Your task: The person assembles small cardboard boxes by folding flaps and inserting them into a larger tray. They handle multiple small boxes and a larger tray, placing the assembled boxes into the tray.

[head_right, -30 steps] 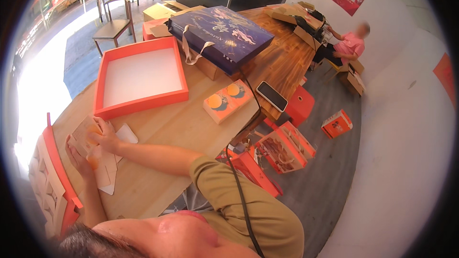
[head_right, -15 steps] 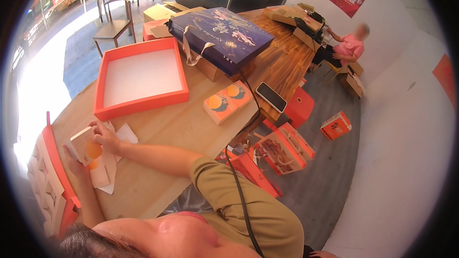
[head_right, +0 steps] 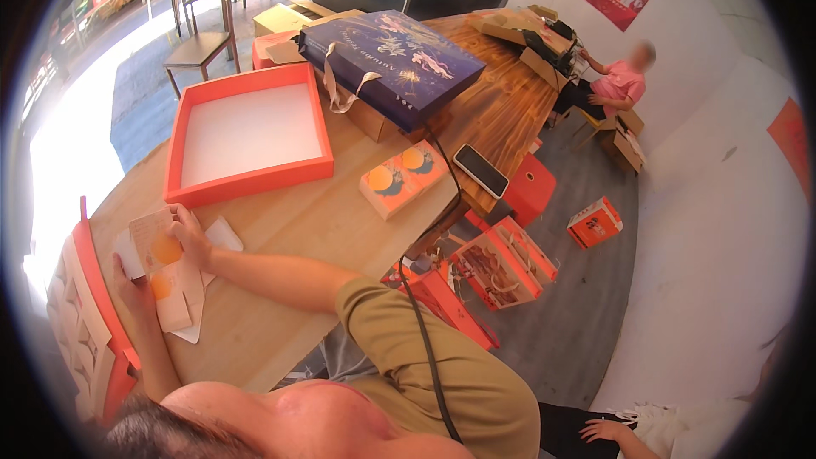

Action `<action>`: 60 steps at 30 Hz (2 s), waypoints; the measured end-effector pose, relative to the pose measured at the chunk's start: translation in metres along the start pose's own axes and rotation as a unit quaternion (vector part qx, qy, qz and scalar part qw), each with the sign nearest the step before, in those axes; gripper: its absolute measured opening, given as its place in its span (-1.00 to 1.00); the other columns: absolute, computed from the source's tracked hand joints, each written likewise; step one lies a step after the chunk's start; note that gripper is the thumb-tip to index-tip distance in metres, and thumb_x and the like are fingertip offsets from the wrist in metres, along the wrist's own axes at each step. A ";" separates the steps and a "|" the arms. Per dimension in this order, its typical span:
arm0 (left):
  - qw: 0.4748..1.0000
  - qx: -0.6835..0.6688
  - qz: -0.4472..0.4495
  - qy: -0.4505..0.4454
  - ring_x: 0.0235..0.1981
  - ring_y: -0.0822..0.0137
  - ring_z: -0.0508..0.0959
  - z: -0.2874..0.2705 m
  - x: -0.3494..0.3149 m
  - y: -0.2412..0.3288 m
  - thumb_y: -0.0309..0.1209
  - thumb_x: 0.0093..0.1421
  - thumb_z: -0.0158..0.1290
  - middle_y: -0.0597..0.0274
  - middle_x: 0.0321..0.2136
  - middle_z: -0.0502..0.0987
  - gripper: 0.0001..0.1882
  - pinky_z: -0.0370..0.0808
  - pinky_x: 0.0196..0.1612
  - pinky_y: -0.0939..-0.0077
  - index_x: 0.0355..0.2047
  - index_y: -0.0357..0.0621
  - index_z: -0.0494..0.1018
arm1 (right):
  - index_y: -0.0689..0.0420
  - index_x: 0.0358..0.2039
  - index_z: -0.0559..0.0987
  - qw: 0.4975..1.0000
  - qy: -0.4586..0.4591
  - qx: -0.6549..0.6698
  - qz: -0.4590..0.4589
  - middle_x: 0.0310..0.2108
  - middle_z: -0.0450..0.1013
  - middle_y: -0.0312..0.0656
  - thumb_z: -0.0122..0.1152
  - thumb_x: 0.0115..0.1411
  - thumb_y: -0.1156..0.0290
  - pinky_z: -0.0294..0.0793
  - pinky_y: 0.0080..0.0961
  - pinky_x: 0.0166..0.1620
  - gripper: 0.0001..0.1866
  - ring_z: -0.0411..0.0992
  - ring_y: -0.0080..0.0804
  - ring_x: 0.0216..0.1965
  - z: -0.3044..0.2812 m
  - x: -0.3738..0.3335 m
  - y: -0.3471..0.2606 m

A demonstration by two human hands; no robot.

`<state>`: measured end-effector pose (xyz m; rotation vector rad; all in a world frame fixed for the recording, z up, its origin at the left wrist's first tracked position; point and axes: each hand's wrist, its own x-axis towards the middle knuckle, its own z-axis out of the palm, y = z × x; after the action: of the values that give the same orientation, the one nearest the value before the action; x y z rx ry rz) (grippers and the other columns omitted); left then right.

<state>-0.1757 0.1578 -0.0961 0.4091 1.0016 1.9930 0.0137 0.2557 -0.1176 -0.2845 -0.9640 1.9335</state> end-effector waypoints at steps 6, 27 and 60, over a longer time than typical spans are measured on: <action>0.994 0.008 -0.019 -0.110 -0.17 0.42 0.62 -0.063 0.031 -0.003 -0.02 0.54 -0.04 0.29 -0.20 0.62 -0.57 0.58 -0.08 0.45 -0.08 -0.16 0.54 | 0.16 0.24 0.31 1.000 -0.013 -0.010 0.019 0.06 0.36 -0.20 0.07 0.22 0.38 0.37 -0.38 0.27 -0.45 0.35 -0.44 0.15 0.013 -0.007 -0.014; 0.944 0.216 0.206 -0.139 0.05 0.39 0.53 0.012 -0.030 -0.016 -0.32 0.40 0.00 0.19 0.09 0.49 -0.45 0.57 -0.11 0.54 0.35 -0.16 0.26 | 0.20 0.31 0.33 0.979 -0.059 -0.183 -0.065 0.09 0.47 -0.14 0.42 0.34 0.32 0.55 -0.49 0.05 -0.36 0.47 -0.50 0.07 0.029 -0.018 -0.014; 0.954 0.195 0.109 -0.201 -0.17 0.54 0.55 0.018 -0.030 -0.008 -0.13 0.31 0.21 0.27 -0.03 0.62 -0.44 0.49 -0.17 0.55 0.18 -0.24 0.45 | 0.24 0.13 0.52 0.971 -0.068 -0.227 0.019 0.01 0.59 -0.20 0.46 0.25 0.44 0.64 -0.47 -0.04 -0.53 0.59 -0.48 -0.01 0.032 -0.024 -0.040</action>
<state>-0.1430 0.1449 -0.0884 1.1370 1.1166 1.7850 0.0343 0.2305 -0.0714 -0.4365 -1.5013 1.7650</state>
